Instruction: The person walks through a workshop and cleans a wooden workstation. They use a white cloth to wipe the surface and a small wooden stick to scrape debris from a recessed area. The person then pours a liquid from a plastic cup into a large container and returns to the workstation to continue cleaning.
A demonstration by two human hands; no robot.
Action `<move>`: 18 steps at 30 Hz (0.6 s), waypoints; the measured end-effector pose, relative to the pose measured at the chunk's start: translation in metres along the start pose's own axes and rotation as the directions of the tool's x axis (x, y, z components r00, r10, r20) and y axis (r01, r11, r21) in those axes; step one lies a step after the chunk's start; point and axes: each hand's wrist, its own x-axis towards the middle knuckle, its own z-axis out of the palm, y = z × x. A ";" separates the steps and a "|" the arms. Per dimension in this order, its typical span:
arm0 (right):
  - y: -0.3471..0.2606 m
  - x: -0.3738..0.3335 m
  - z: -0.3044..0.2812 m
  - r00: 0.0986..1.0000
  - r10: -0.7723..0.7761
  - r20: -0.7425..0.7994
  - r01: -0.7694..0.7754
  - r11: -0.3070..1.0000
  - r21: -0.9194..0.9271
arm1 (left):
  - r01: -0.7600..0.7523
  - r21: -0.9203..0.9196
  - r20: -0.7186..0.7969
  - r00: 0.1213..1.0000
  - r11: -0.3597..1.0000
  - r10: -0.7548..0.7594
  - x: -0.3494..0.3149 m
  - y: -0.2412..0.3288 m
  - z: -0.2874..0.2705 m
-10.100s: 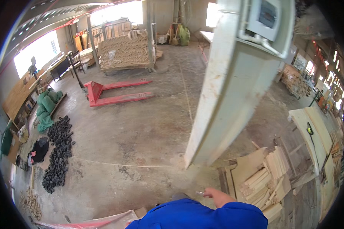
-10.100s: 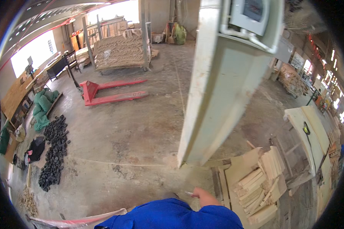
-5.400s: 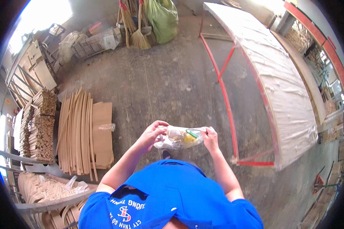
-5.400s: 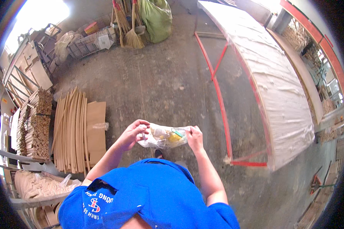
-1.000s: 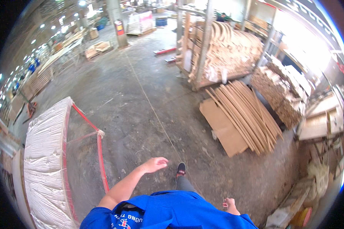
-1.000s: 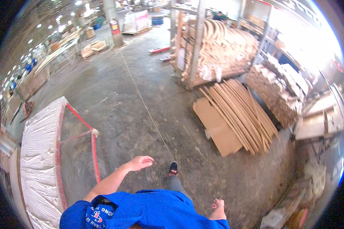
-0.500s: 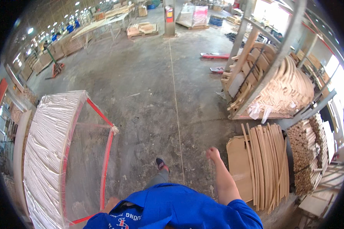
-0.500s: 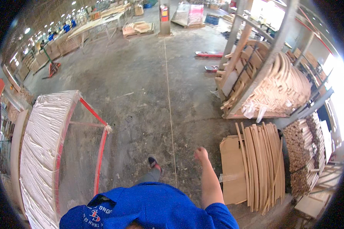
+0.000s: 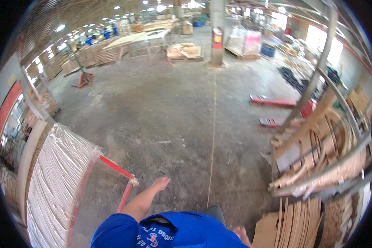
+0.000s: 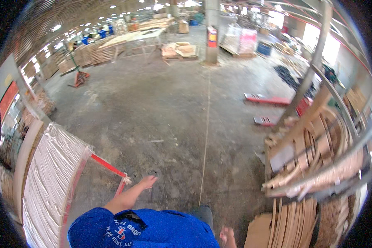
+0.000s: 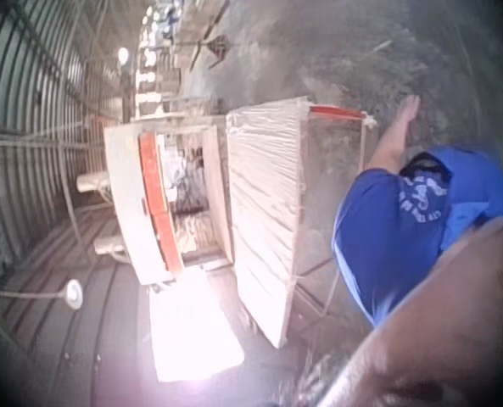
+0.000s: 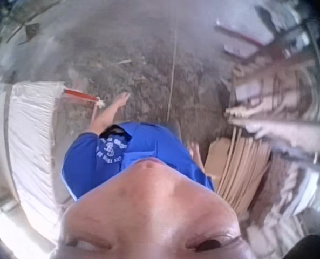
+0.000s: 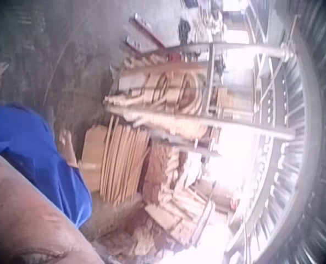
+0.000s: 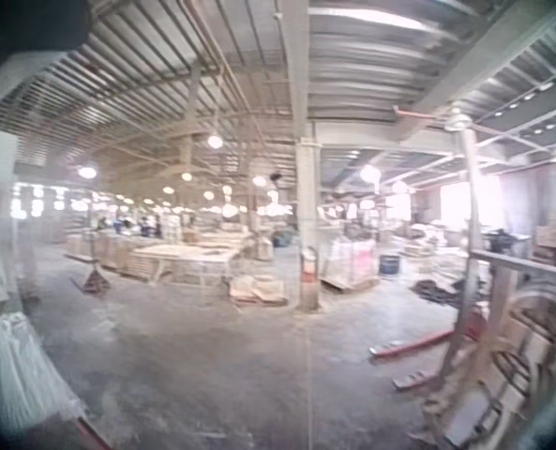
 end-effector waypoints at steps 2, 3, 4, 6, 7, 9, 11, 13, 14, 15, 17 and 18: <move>-0.029 0.029 0.027 0.988 -0.012 -0.157 -0.038 0.948 -0.317 | -0.029 0.028 -0.094 0.995 0.999 0.032 0.071 0.048 -0.024; -0.058 0.043 0.036 0.983 -0.015 -0.182 -0.065 0.903 -0.424 | -0.039 0.006 -0.104 0.994 0.999 0.039 0.102 0.066 -0.023; -0.092 0.059 0.047 0.983 -0.023 -0.180 -0.070 0.868 -0.492 | -0.052 -0.012 -0.116 0.992 0.999 0.051 0.133 0.088 -0.024; -0.166 0.094 0.068 0.986 -0.046 -0.159 -0.060 0.796 -0.603 | -0.042 -0.012 -0.084 0.996 0.999 0.040 0.191 0.125 -0.033; -0.204 0.109 0.076 0.985 -0.060 -0.162 -0.059 0.768 -0.638 | -0.021 0.001 -0.014 1.000 1.000 0.021 0.209 0.133 -0.028; -0.282 0.141 0.089 0.982 -0.098 -0.163 -0.041 0.728 -0.684 | -0.174 0.242 0.080 0.984 0.955 0.159 0.239 0.149 -0.027; -0.359 0.177 0.104 0.978 -0.151 -0.144 -0.001 0.685 -0.729 | -0.037 0.332 0.219 0.975 0.943 -0.039 0.261 0.152 -0.034; -0.440 0.216 0.119 0.964 -0.239 -0.117 0.063 0.633 -0.771 | 0.118 0.280 0.178 0.969 0.953 -0.173 0.282 0.151 -0.044; -0.484 0.236 0.127 0.949 -0.299 -0.103 0.106 0.606 -0.788 | 0.201 0.245 0.155 0.958 0.948 -0.243 0.292 0.149 -0.047; -0.529 0.260 0.147 0.932 -0.355 -0.066 0.157 0.565 -0.810 | 0.258 0.264 0.115 0.948 0.929 -0.296 0.298 0.144 -0.053; -0.610 0.305 0.183 0.874 -0.485 -0.009 0.285 0.528 -0.800 | 0.271 0.277 0.057 0.953 0.922 -0.297 0.325 0.141 -0.062; -0.657 0.326 0.198 0.805 -0.592 0.030 0.409 0.517 -0.752 | 0.218 0.256 0.038 0.971 0.942 -0.235 0.350 0.143 -0.065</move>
